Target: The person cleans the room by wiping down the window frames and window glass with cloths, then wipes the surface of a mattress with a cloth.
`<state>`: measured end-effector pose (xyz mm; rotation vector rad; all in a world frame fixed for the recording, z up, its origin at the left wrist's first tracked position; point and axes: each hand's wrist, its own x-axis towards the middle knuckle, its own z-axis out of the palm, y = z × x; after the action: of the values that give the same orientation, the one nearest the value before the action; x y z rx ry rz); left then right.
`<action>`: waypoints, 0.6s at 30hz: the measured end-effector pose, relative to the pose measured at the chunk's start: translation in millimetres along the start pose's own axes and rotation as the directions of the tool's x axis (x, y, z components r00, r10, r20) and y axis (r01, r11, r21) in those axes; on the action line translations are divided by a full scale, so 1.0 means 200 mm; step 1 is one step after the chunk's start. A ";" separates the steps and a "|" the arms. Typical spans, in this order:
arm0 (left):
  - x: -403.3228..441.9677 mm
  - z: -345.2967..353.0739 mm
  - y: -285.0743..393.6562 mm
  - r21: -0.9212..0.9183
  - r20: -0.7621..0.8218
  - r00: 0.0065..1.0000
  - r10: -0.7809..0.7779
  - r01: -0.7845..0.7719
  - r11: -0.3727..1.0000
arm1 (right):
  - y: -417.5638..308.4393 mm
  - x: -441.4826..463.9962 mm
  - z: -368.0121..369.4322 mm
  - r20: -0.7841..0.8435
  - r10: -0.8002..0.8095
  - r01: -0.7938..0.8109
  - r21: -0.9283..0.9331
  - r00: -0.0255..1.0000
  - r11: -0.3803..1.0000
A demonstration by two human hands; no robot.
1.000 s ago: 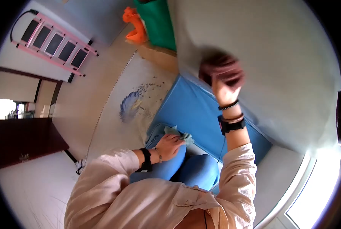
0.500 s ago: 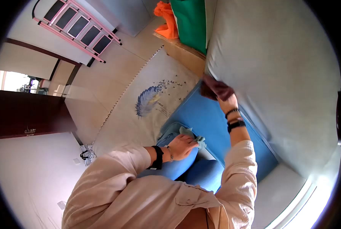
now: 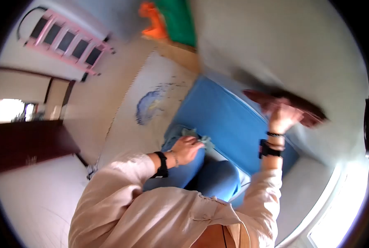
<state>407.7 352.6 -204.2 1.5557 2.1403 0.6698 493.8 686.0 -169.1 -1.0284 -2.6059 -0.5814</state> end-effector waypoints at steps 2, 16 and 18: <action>0.00 0.03 -0.02 0.033 -0.063 0.998 0.027 -0.025 0.999 | -0.03 -0.18 0.24 -0.138 -0.153 0.171 0.130 0.978 0.977; 0.02 0.07 -0.01 0.071 0.034 0.998 0.052 -0.054 0.996 | 0.45 0.11 -0.18 -0.732 0.540 -0.061 0.570 0.415 0.819; 0.02 0.07 -0.01 0.102 -0.008 0.997 0.075 -0.074 0.992 | 0.33 -0.07 0.10 -0.618 0.541 -0.169 0.556 0.571 0.814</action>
<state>413.2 357.9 -216.2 1.6962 2.1645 0.6029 547.1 730.5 -175.5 -0.8688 -1.5827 -0.2045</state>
